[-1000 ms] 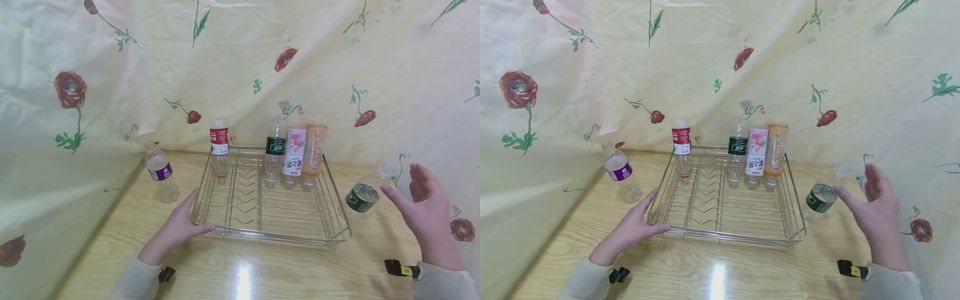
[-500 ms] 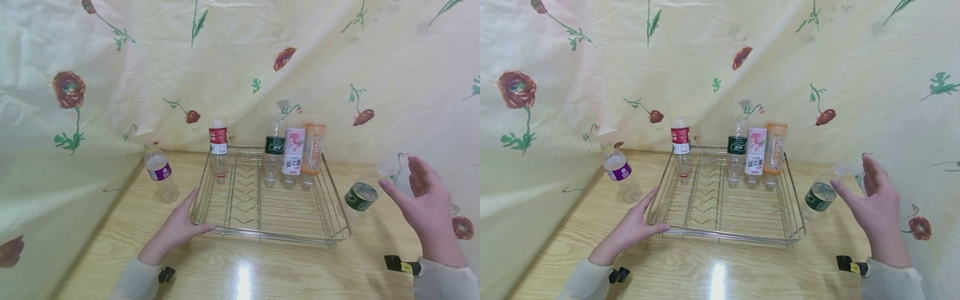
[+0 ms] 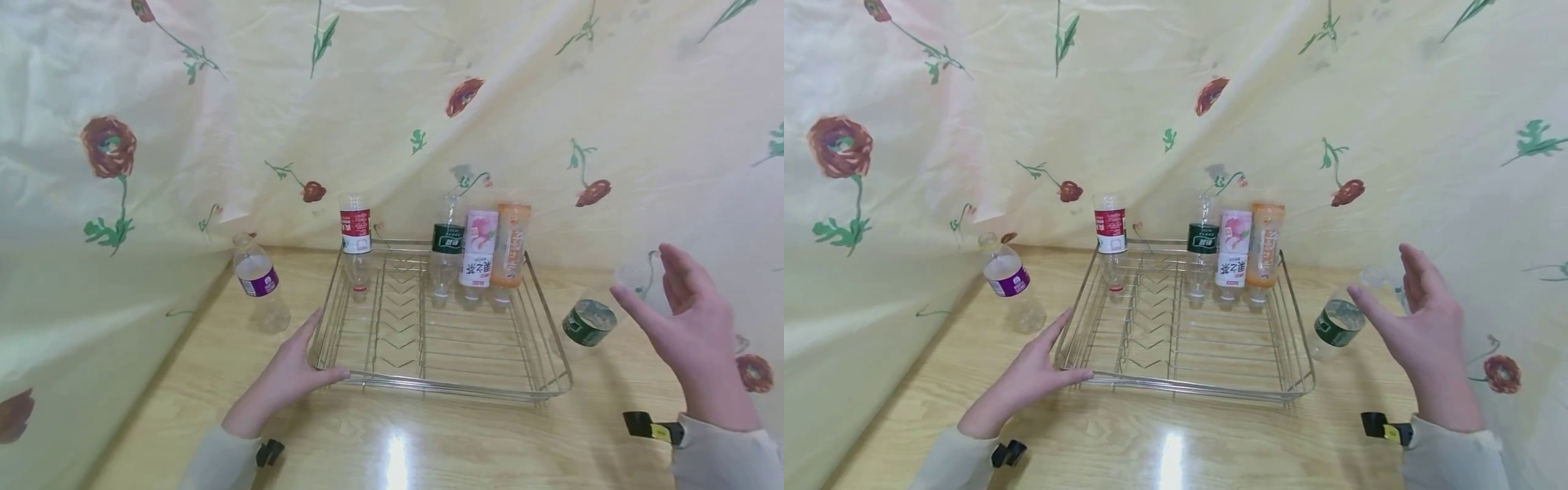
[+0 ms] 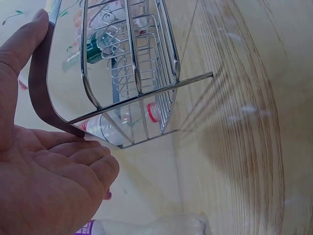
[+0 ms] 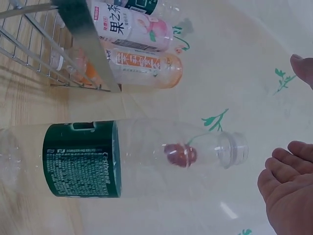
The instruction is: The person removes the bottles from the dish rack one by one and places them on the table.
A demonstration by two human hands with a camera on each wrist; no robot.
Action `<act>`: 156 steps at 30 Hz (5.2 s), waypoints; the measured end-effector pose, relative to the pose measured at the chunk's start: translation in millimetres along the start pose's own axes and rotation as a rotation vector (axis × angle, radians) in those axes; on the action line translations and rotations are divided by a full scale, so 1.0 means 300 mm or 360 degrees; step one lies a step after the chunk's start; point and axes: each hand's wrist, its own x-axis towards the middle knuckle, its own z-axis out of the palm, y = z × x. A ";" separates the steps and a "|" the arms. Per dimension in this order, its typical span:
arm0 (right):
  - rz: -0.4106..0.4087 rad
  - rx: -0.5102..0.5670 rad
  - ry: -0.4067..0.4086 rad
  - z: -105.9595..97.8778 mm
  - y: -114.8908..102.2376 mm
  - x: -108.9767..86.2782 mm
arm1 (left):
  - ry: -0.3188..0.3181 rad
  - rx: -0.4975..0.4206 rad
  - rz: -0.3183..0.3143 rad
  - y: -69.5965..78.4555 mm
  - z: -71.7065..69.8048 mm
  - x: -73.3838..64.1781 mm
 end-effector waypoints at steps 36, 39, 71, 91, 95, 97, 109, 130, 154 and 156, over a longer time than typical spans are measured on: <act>-0.0408 -0.0075 -0.0115 0.148 -0.173 0.049 | 0.0018 0.0024 0.0033 0.001 0.005 -0.004; -0.0359 -0.0066 -0.0159 0.157 -0.175 0.054 | 0.0017 0.0026 0.0035 0.001 0.004 -0.004; 0.0014 -0.0204 -0.0502 0.270 -0.187 0.128 | 0.0023 0.0015 0.0041 -0.002 0.006 -0.006; 0.0212 -0.0304 -0.0554 0.362 -0.133 0.212 | 0.0036 0.0021 0.0051 -0.005 0.006 -0.003; 0.0259 -0.0308 -0.0595 0.373 -0.115 0.219 | 0.0026 0.0030 0.0045 -0.008 0.009 -0.004; 0.0264 -0.0315 -0.0590 0.378 -0.107 0.221 | 0.0023 0.0030 0.0040 -0.009 0.009 -0.006; 0.0309 -0.0336 -0.0575 0.408 -0.089 0.250 | 0.0022 0.0019 0.0010 -0.011 0.008 -0.011; 0.0376 -0.0391 -0.0587 0.447 -0.068 0.283 | 0.0023 0.0016 0.0031 -0.009 0.002 -0.003; 0.0452 -0.0385 -0.0629 0.496 -0.024 0.329 | 0.0038 0.0014 0.0055 0.000 0.010 -0.010; 0.0448 -0.0403 -0.0626 0.499 -0.020 0.331 | 0.0042 0.0014 0.0048 0.002 0.009 -0.009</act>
